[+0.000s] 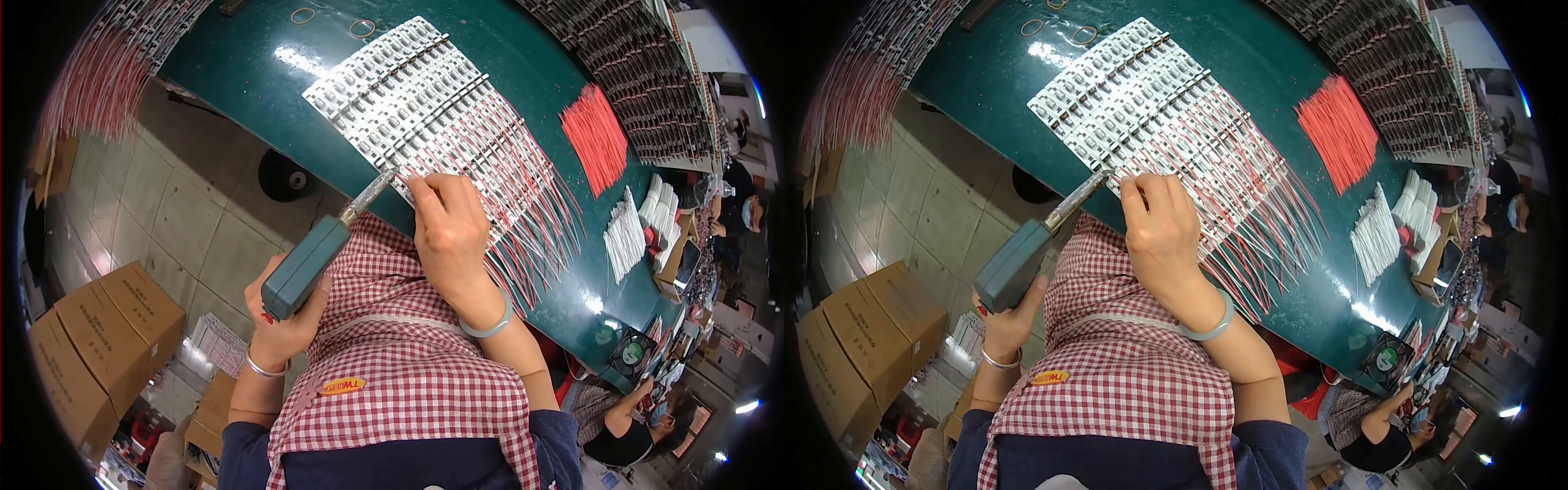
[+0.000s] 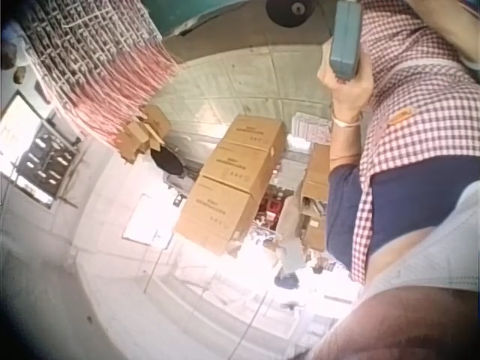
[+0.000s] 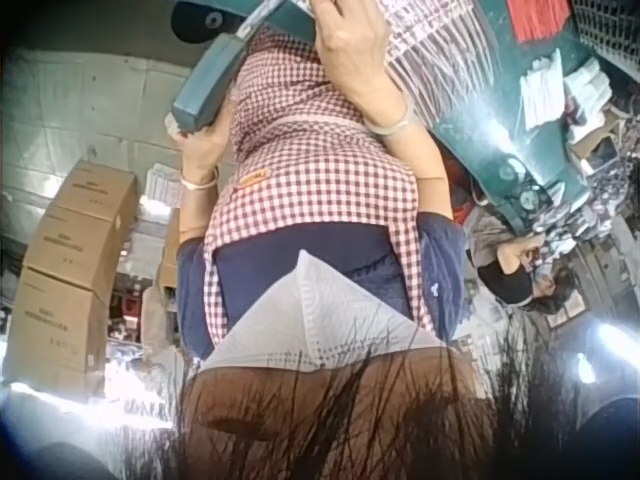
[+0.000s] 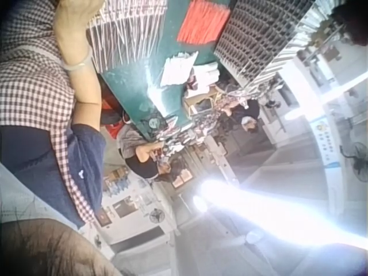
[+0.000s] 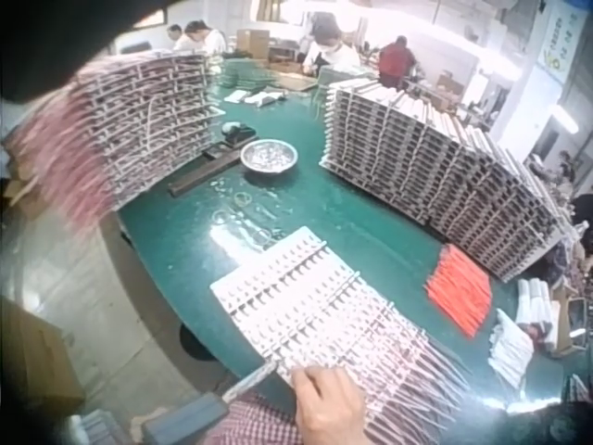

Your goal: The person places wires onto plastic component trays and heat-bonds them using a handheld heating tool.

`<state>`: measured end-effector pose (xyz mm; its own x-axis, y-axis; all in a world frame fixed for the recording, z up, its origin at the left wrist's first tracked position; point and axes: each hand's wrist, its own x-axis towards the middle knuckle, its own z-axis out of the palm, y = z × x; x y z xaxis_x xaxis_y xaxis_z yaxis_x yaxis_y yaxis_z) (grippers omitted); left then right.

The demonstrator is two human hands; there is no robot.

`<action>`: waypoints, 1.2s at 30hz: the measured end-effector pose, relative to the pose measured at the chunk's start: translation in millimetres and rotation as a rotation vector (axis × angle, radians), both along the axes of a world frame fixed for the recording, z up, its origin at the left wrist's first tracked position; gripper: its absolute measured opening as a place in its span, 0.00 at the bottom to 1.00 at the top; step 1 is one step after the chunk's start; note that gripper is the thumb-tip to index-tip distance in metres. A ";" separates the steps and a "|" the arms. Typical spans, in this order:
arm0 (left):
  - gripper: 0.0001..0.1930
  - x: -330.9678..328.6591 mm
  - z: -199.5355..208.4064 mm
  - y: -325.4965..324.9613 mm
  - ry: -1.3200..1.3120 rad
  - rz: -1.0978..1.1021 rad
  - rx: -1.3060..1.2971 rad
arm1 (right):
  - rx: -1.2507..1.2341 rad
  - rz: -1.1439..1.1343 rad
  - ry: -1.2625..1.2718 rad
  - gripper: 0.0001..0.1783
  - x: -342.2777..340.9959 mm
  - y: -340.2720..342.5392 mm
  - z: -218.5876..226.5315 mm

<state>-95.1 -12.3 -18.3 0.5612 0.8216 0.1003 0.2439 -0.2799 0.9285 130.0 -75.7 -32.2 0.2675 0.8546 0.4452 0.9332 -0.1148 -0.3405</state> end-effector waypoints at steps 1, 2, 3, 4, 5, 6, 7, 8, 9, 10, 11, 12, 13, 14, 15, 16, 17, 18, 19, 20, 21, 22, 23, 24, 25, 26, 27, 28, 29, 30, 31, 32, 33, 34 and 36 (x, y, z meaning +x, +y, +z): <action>0.08 0.6 0.1 -0.2 -0.009 0.010 -0.013 | -0.005 -0.001 -0.002 0.17 -0.3 -0.1 0.2; 0.08 1.2 1.1 0.2 -0.009 0.010 -0.013 | -0.009 -0.003 -0.004 0.16 -0.5 -0.3 0.4; 0.09 1.7 2.7 0.9 -0.005 0.006 -0.011 | -0.009 -0.003 -0.004 0.16 -0.6 -0.6 0.5; 0.09 1.8 3.6 1.3 -0.002 0.002 -0.008 | -0.009 -0.004 -0.006 0.16 -0.7 -0.7 0.4; 0.09 1.7 3.6 1.2 -0.001 0.002 -0.008 | -0.009 -0.006 -0.008 0.16 -0.9 -0.9 0.3; 0.09 1.5 3.6 1.0 0.000 0.003 -0.012 | -0.009 -0.006 -0.008 0.16 -1.2 -1.1 0.2; 0.09 2.1 3.1 1.2 0.000 0.005 -0.014 | -0.008 -0.007 -0.007 0.16 -0.7 -1.0 -0.2; 0.09 2.1 1.6 0.4 0.000 0.004 -0.014 | -0.006 -0.008 -0.006 0.16 -0.3 -0.9 -0.7; 0.09 1.4 -0.7 -1.2 -0.008 0.026 -0.041 | -0.005 -0.008 -0.006 0.16 0.2 -1.0 -1.4; 0.09 0.8 -1.8 -1.8 -0.014 0.048 -0.068 | -0.007 -0.011 -0.005 0.16 0.5 -0.9 -1.8; 0.09 0.5 -1.9 -1.6 -0.013 0.047 -0.068 | -0.009 -0.013 -0.005 0.16 0.9 -1.0 -2.3; 0.10 0.1 -1.9 -1.3 -0.001 0.048 -0.025 | -0.009 -0.014 -0.002 0.16 1.2 -1.1 -2.9; 0.10 -1.7 -1.4 -0.9 0.006 0.051 0.019 | -0.005 -0.013 -0.006 0.16 0.5 -0.5 -1.9; 0.10 -4.2 -1.7 -1.1 0.004 0.052 0.019 | 0.000 -0.013 -0.010 0.16 -0.3 0.0 -0.9; 0.10 -7.0 -2.6 -1.8 0.005 0.057 0.000 | 0.000 -0.012 -0.012 0.16 -1.0 0.4 -0.2; 0.11 -7.7 -3.3 -2.4 0.011 0.062 -0.019 | 0.003 -0.014 -0.013 0.16 -0.6 0.6 -0.7; 0.11 -7.3 -3.7 -2.0 0.012 0.063 -0.018 | 0.006 -0.015 -0.015 0.16 -0.2 0.8 -1.0; 0.11 -6.5 -4.0 -1.2 0.001 0.054 0.011 | 0.007 -0.014 -0.014 0.16 0.1 1.1 -1.0; 0.11 -6.3 -4.5 -1.1 -0.009 0.045 0.039 | 0.006 -0.015 -0.012 0.16 0.3 0.9 -1.3; 0.11 -6.6 -5.1 -1.6 -0.008 0.046 0.040 | 0.004 -0.015 -0.010 0.16 0.4 0.9 -1.5; 0.11 -7.1 -5.5 -2.2 -0.010 0.046 0.046 | 0.005 -0.014 -0.010 0.16 0.7 1.2 -1.9; 0.12 -7.8 -5.7 -3.0 -0.013 0.046 0.051 | 0.015 -0.017 -0.013 0.16 0.7 1.3 -2.5; 0.12 -8.1 -4.7 -3.3 -0.013 0.046 0.052 | 0.025 -0.020 -0.017 0.16 0.6 1.3 -2.7; 0.12 -8.2 -3.0 -3.4 -0.008 0.047 0.062 | 0.025 -0.019 -0.017 0.16 -0.1 1.3 -2.1; 0.12 -8.6 -2.0 -3.7 -0.002 0.048 0.073 | 0.046 -0.028 -0.006 0.16 -1.4 1.1 -1.2; 0.12 -9.4 -2.2 -4.1 -0.002 0.049 0.074 | 0.067 -0.037 0.005 0.16 -2.6 0.8 -0.3; 0.12 -10.3 -2.7 -4.4 -0.001 0.051 0.075 | 0.068 -0.036 0.005 0.16 -3.5 0.0 0.8; 0.12 -11.1 -3.6 -4.7 0.000 0.054 0.076 | 0.075 -0.036 -0.002 0.15 -4.4 -0.9 1.2; 0.12 -11.7 -3.7 -4.8 -0.001 0.055 0.077 | 0.082 -0.036 -0.010 0.15 -5.0 -1.5 1.2; 0.12 -12.3 -3.6 -4.8 0.006 0.051 0.062 | 0.083 -0.034 -0.010 0.15 -5.5 -1.7 0.1; 0.12 -12.6 -3.2 -4.9 0.012 0.045 0.047 | 0.069 -0.038 -0.009 0.15 -6.0 -2.1 -0.9; 0.12 -12.6 -3.1 -5.5 0.012 0.046 0.047 | 0.056 -0.041 -0.008 0.16 -6.4 -2.3 -1.5; 0.12 -12.3 -3.1 -6.3 0.010 0.046 0.028 | 0.056 -0.041 -0.009 0.16 -6.6 -2.5 -1.6; 0.12 -12.4 -3.1 -6.9 0.008 0.047 0.010 | 0.049 -0.044 -0.010 0.16 -6.9 -2.5 -1.6; 0.12 -13.8 -5.0 -8.3 -0.004 0.050 -0.013 | 0.043 -0.045 -0.011 0.16 -7.6 -2.3 -2.6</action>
<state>-108.9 -20.6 -23.3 0.5189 0.8500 0.0912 0.2540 -0.2551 0.9329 122.4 -78.1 -34.7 0.3002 0.8218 0.4842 0.9312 -0.1427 -0.3353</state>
